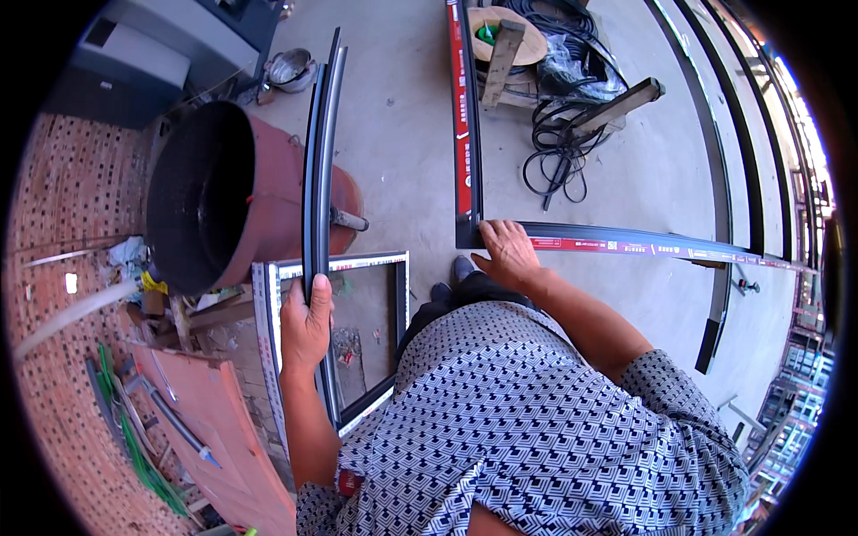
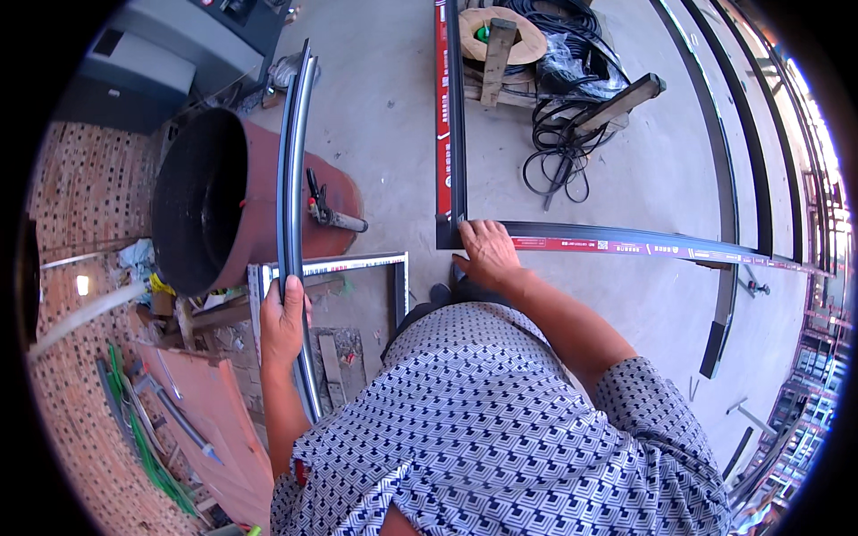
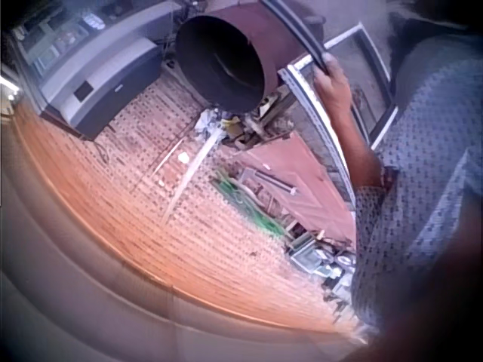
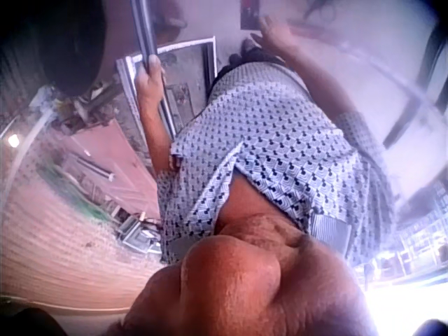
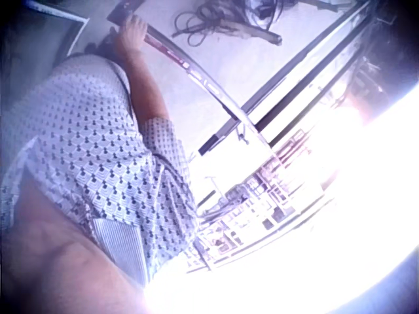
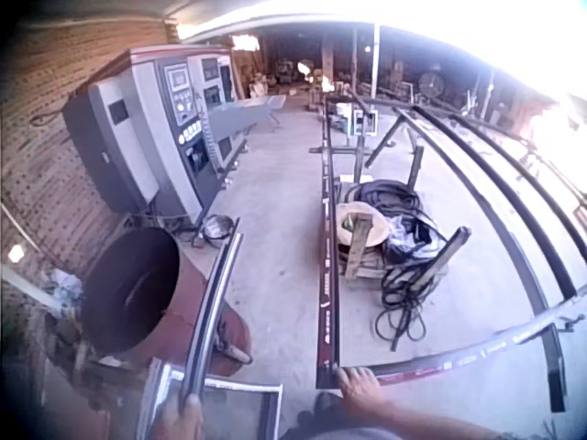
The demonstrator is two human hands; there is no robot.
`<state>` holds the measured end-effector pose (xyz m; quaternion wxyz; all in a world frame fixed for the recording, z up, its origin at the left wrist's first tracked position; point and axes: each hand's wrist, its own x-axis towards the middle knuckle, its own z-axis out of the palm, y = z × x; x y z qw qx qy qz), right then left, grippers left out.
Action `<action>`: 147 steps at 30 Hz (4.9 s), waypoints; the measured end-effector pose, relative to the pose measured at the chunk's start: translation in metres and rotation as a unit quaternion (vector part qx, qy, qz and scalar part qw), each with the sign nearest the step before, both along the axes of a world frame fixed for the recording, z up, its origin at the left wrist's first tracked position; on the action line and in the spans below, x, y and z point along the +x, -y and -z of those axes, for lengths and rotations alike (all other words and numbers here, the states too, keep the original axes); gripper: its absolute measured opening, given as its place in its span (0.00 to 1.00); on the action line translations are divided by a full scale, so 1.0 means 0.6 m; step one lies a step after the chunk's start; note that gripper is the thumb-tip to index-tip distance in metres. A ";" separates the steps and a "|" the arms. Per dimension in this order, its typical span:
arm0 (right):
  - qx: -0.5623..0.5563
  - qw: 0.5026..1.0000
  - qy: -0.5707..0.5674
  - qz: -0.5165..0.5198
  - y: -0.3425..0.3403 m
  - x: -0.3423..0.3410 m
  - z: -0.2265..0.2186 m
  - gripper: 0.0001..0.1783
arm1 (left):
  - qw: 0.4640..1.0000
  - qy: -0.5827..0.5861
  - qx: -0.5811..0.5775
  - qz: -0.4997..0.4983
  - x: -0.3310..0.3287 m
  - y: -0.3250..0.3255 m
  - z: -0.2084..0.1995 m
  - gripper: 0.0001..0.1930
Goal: The person assembles a large metal window frame by hand, fitting vertical and horizontal profiles together. They manipulate the frame on a stand, aligning the corners and edges, and later sit on the floor to handle smaller metal pieces.
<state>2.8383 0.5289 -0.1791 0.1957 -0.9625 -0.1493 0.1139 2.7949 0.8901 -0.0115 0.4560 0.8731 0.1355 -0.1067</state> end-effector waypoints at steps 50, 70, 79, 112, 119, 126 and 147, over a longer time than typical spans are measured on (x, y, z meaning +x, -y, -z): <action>-0.004 0.925 0.045 0.376 -0.128 0.042 0.030 0.06 | 0.804 -0.118 -0.036 0.582 0.748 0.515 0.018 0.28; -0.093 0.857 -0.094 0.498 -0.214 0.007 -0.052 0.30 | 0.677 -0.160 -0.078 0.714 0.762 0.669 0.089 0.26; -0.111 0.813 -0.147 0.552 -0.198 0.081 -0.094 0.29 | 0.668 -0.179 -0.104 0.714 0.833 0.633 0.085 0.25; 0.210 0.868 -0.226 0.390 -0.022 0.423 0.000 0.32 | 0.795 -0.179 -0.103 0.571 1.101 0.458 0.020 0.28; 0.173 0.851 -0.220 0.444 -0.001 0.633 -0.037 0.38 | 0.828 -0.144 -0.099 0.533 1.295 0.373 0.047 0.33; 0.091 0.869 -0.110 0.474 0.007 0.936 -0.047 0.31 | 0.884 -0.079 -0.045 0.459 1.485 0.250 0.029 0.38; 0.013 0.889 0.014 0.458 0.057 1.453 -0.002 0.20 | 0.973 -0.133 -0.105 0.157 1.770 0.101 0.047 0.30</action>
